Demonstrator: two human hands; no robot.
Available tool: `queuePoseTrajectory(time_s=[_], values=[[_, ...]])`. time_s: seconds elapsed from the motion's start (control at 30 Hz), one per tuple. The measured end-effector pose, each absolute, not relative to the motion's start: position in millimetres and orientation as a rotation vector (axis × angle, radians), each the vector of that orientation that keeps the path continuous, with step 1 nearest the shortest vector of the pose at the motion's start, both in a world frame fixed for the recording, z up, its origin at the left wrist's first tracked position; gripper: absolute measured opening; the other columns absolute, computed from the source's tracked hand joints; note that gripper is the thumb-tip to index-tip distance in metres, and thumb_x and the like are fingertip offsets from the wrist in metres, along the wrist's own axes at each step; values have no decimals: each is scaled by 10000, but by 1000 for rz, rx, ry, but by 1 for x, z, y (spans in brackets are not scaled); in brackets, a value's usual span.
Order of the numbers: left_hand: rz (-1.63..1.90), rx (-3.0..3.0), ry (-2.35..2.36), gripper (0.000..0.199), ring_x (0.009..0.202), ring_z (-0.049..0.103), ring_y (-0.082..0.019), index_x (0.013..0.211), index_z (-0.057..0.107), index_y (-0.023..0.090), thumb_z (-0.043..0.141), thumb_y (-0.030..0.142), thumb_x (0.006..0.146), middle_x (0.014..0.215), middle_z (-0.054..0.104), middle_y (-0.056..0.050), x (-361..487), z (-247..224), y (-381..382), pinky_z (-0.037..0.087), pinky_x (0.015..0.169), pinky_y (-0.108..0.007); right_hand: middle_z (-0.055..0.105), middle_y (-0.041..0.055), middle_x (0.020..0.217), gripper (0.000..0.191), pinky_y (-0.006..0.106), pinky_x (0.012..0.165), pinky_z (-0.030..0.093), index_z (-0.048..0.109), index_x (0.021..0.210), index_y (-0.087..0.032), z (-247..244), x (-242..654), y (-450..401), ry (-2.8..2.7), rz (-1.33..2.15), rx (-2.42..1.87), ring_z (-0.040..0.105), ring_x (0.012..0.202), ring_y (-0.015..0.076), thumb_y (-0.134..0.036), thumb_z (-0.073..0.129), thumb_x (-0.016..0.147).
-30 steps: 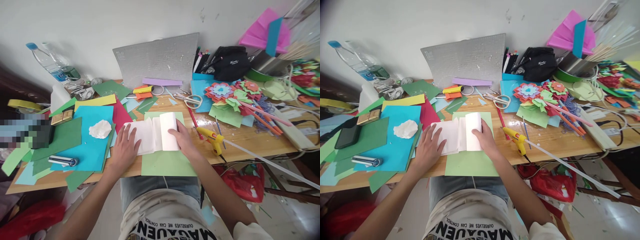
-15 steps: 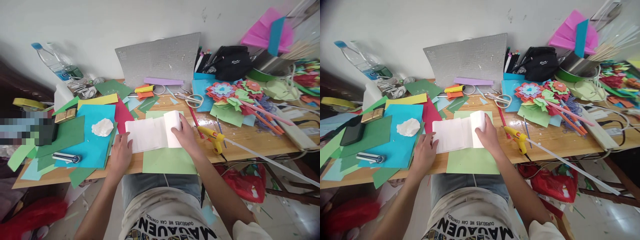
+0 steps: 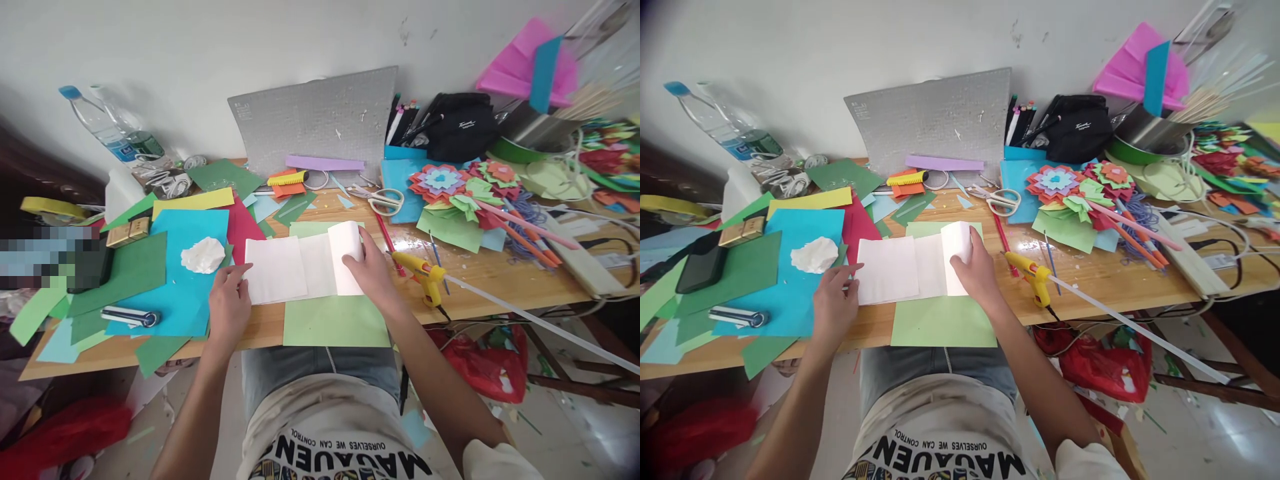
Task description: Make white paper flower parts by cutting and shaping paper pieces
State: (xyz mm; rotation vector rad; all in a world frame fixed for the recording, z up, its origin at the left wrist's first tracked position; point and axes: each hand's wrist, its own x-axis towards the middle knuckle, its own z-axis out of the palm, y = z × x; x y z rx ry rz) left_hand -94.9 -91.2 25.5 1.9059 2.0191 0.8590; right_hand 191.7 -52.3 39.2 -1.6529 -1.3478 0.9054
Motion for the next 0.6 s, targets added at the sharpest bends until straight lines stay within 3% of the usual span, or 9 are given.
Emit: queuePoseTrajectory(time_s=[0.17,0.27,0.43,0.6], values=[[832,1962,2053,375,1069,635,-268,1190,677,182,398,226,945,1230,620,-146,-96,25,-93,535,895,-413,596,76,1389,753,539,1059,438,419,1469,-266,38,194,-52,-1344,889,-1673,569,1239,344,-286,584,734],[761,2209,2130,344,1239,545,-323,1220,666,183,457,268,960,1337,571,-176,-82,26,-99,469,1020,-502,582,77,1407,765,531,1073,428,410,1477,-260,38,194,-52,-1361,898,-1681,564,1248,342,-287,586,733],[438,2552,1681,390,1424,402,-324,1351,585,218,428,282,1001,1499,489,-137,-48,20,-97,385,1129,-539,605,94,1368,738,549,1042,439,418,1466,-246,36,192,-50,-1411,874,-1692,578,1208,360,-293,579,747],[250,2550,1698,416,1465,345,-347,1379,575,215,372,298,1026,1535,457,-135,-49,13,-88,311,1166,-590,639,104,1306,697,575,1009,448,446,1439,-258,34,192,-46,-1436,877,-1741,600,1154,380,-289,565,754]])
